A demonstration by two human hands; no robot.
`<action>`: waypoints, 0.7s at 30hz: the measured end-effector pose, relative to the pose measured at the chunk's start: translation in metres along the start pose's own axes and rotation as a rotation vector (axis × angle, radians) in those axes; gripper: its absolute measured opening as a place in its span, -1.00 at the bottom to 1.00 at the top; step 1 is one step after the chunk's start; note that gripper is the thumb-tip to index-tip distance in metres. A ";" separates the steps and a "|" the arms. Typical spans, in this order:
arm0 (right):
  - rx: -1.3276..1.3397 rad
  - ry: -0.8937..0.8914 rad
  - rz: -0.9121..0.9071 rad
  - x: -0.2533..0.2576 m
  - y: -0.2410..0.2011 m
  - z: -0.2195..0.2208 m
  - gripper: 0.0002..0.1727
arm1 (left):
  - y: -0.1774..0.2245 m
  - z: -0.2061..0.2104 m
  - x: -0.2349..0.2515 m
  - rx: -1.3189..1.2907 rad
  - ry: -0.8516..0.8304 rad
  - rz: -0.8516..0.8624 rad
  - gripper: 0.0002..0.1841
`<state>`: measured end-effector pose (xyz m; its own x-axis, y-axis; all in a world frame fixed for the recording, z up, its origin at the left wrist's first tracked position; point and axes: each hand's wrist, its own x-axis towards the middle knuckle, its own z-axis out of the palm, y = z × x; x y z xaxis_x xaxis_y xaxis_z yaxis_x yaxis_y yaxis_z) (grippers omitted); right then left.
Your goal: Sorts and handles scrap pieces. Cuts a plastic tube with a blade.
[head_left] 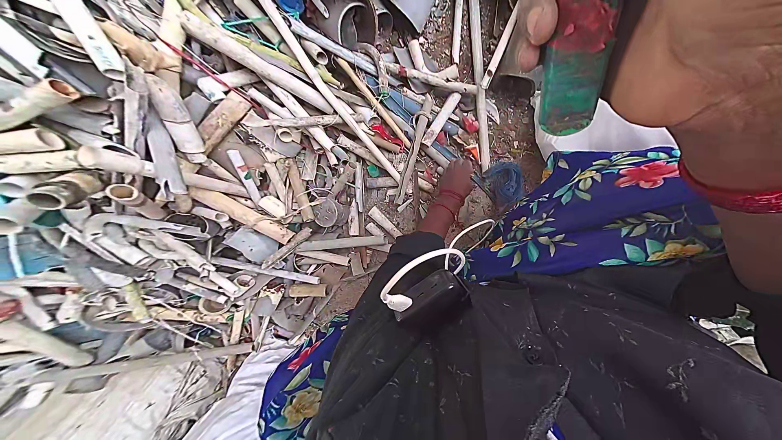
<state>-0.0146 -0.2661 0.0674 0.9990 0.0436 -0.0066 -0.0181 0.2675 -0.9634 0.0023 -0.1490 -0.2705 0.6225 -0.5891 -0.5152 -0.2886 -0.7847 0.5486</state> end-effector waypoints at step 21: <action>-0.110 0.137 0.082 -0.008 -0.021 0.008 -0.68 | -0.025 -0.014 -0.027 -0.058 0.238 -0.555 0.02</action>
<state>-0.0225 -0.2642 0.0897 0.9906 -0.0724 -0.1160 -0.1031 0.1609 -0.9816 0.0026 -0.1107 -0.2614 0.8163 -0.0303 -0.5768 0.1618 -0.9467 0.2786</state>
